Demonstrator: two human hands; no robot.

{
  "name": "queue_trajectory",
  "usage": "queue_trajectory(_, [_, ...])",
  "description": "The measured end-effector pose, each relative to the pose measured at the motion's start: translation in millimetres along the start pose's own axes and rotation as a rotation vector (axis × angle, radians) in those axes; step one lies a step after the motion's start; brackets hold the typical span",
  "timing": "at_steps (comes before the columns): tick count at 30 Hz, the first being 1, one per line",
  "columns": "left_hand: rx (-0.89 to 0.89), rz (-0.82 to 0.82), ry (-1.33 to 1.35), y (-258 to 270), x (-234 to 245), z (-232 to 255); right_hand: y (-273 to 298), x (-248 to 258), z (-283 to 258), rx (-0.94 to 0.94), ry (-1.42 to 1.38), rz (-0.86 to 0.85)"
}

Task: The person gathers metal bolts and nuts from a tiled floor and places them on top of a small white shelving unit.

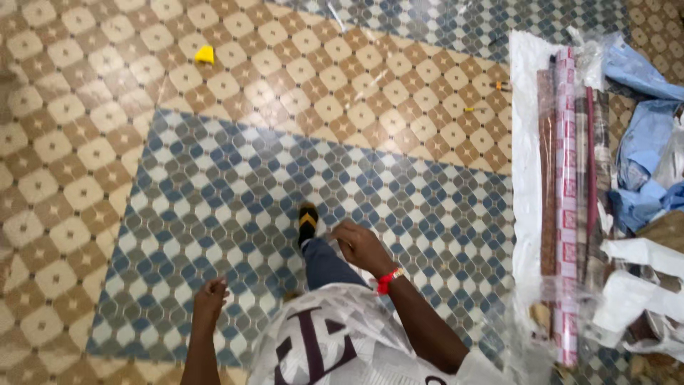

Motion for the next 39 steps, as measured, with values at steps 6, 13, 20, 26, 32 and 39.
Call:
queue_trajectory(6, [-0.145, 0.014, -0.369, -83.3, -38.8, 46.0, -111.1, 4.3, 85.4, -0.080, 0.059, 0.072])
queue_trajectory(13, [0.129, -0.004, -0.466, -178.1, -58.9, 73.1, -299.8, 56.4, 127.4, -0.025, 0.064, 0.034])
queue_trajectory(20, [0.191, -0.034, -0.122, -304.7, -101.0, 166.4, -469.8, 34.1, 195.5, -0.033, -0.077, 0.178])
queue_trajectory(26, [0.098, -0.073, -0.240, -451.3, -128.6, 286.4, -499.2, -98.1, 328.6, -0.348, 0.152, -0.268])
queue_trajectory(32, [-0.028, -0.167, -0.294, -617.4, -160.2, 452.5, -496.0, -89.5, 352.0, -0.719, 0.030, -0.269])
queue_trajectory(39, [-0.267, -0.232, -0.193, -794.5, -254.2, 611.8, -608.9, -82.7, 384.3, -0.898, -0.074, -0.076])
Point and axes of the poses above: each hand's wrist, its own y-axis away from the middle knuckle, its own x-axis out of the back of the hand, z = x × y, the point moved 5 cm from there along -y, towards the middle knuckle, and after that the axes turned 14 degrees about y, right-handed, at the moved point
